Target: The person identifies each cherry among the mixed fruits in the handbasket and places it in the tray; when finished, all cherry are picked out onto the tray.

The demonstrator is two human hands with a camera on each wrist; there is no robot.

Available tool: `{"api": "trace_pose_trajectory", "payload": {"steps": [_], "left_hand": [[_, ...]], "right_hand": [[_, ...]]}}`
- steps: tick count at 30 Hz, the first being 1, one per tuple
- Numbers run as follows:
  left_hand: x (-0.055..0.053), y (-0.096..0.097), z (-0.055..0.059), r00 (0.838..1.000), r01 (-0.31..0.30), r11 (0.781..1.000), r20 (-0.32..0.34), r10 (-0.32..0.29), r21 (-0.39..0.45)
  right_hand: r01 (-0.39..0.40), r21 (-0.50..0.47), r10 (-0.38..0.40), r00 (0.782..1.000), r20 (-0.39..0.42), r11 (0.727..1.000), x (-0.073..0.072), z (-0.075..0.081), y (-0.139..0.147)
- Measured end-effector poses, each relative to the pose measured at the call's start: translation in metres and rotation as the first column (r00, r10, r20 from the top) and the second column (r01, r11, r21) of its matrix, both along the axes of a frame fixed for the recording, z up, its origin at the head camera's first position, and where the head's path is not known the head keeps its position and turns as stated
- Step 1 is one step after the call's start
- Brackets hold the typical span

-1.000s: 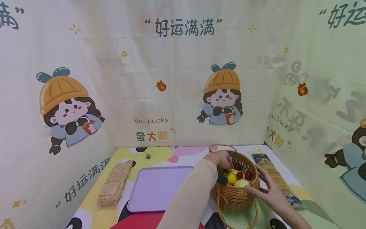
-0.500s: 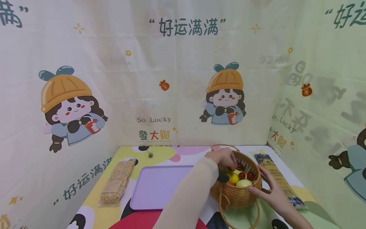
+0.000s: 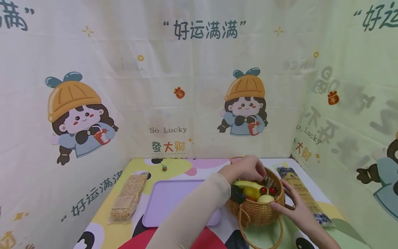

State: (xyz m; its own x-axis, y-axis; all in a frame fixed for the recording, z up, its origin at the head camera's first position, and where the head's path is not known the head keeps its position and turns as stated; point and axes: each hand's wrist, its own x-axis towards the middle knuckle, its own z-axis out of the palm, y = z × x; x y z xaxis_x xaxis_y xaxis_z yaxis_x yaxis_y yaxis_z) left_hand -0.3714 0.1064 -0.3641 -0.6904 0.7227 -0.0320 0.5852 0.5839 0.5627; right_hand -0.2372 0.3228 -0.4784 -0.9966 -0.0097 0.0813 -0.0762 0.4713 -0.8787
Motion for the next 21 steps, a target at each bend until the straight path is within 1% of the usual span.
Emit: {"api": "trace_pose_trajectory", "payload": {"steps": [3,5,7,8,11,15,18,21], "left_hand": [[0.005,-0.009,0.000,0.999,0.032,0.997,-0.013,-0.031,0.068],[0.010,-0.016,0.001,0.999,0.032,0.990,0.022,-0.036,0.135],[0.015,-0.023,0.002,0.997,0.015,0.978,0.071,-0.030,0.207],[0.018,-0.027,0.003,0.995,0.006,0.970,0.094,-0.030,0.243],[0.026,-0.040,0.004,0.993,-0.002,0.944,0.112,-0.037,0.330],[0.036,-0.065,0.003,0.997,-0.005,0.907,0.070,-0.028,0.420],[0.043,-0.090,-0.002,0.997,-0.045,0.876,0.076,0.009,0.479],[0.050,-0.115,-0.010,0.993,-0.089,0.841,0.114,0.032,0.534]], "right_hand": [[0.000,0.009,-0.001,1.000,0.010,1.000,0.001,0.001,0.000],[0.004,0.011,-0.004,1.000,0.014,1.000,0.001,0.002,0.000],[0.001,0.006,-0.001,1.000,0.015,1.000,0.001,0.002,0.000],[0.004,0.006,-0.004,1.000,0.017,1.000,0.001,0.002,0.000],[0.011,0.004,-0.011,1.000,0.028,1.000,0.002,0.001,0.000],[0.017,0.010,-0.017,0.999,0.032,1.000,0.002,0.000,0.000],[0.012,0.016,-0.012,1.000,0.015,1.000,0.000,0.001,0.000],[0.007,0.021,-0.007,1.000,0.004,1.000,-0.002,0.001,-0.001]]}}
